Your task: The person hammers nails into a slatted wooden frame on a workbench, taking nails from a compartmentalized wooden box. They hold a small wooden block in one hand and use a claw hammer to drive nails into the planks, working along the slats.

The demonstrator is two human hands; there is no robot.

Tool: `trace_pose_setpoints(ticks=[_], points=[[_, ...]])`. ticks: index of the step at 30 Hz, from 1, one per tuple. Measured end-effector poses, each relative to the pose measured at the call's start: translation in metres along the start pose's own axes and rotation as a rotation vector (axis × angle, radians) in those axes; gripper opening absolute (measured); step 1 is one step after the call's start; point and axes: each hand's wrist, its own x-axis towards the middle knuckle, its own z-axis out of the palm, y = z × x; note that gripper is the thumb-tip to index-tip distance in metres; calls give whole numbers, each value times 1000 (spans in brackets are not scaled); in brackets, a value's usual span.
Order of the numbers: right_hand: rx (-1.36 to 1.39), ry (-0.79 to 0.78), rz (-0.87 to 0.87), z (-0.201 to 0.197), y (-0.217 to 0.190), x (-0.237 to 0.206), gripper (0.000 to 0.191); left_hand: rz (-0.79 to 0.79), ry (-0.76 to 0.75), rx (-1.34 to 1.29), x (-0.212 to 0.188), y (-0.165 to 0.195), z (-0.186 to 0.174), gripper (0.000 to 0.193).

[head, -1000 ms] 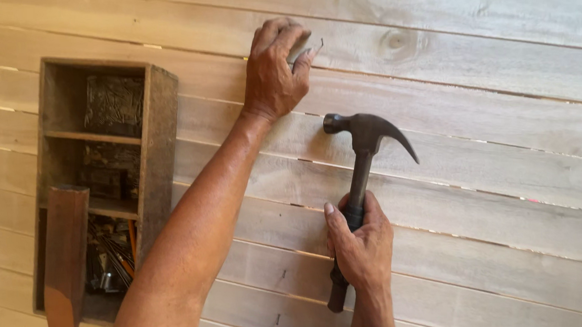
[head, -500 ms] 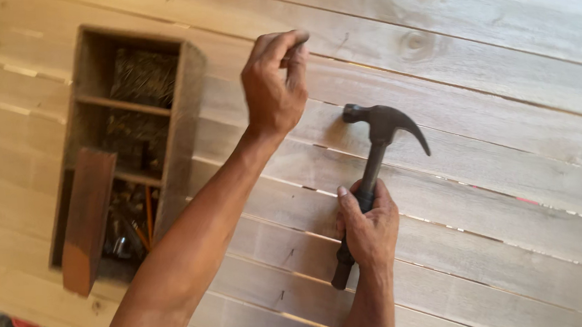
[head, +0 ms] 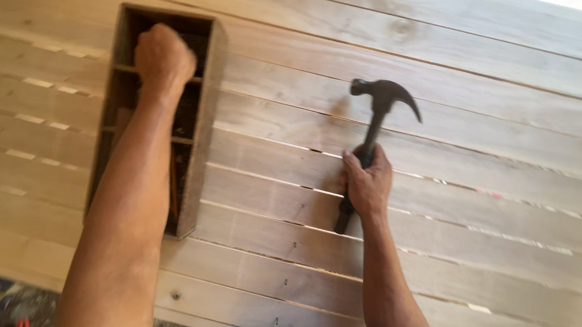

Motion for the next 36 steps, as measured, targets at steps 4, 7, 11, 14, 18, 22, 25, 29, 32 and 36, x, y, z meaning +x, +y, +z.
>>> trace_pose_setpoints(ticks=[4, 7, 11, 14, 18, 22, 25, 29, 32, 36], points=[[-51, 3, 30, -3, 4, 1, 22, -147, -305, -135, -9, -8, -3, 16], [-47, -3, -17, -3, 6, 0, 21, 100, -81, 80, -7, -6, -8, 39], [-67, -28, -67, -2, 8, -3, 22, 98, -126, -161, -9, -1, -3, 30], [-81, -49, -70, -2, 8, -4, 21, 110, -167, -76, -15, -1, 2, 13], [-3, -63, -71, -2, 6, -6, 19, 94, 0, -161, -17, -1, 1, 14], [31, -53, -48, -3, 3, -8, 19, 240, 234, -225, -18, -4, -10, 1], [30, -50, -52, -1, 2, -9, 19, 32, -22, -456, -20, -4, -16, 11], [-16, -32, -62, 3, 1, -7, 19, 95, 91, -488, -21, -5, -18, 18], [-60, -42, -12, 4, -2, -5, 19, 175, 183, -562, -17, -9, -22, 15], [-34, -86, 38, 3, -7, -3, 17, 48, 88, -1020, -12, -5, -37, 8]])
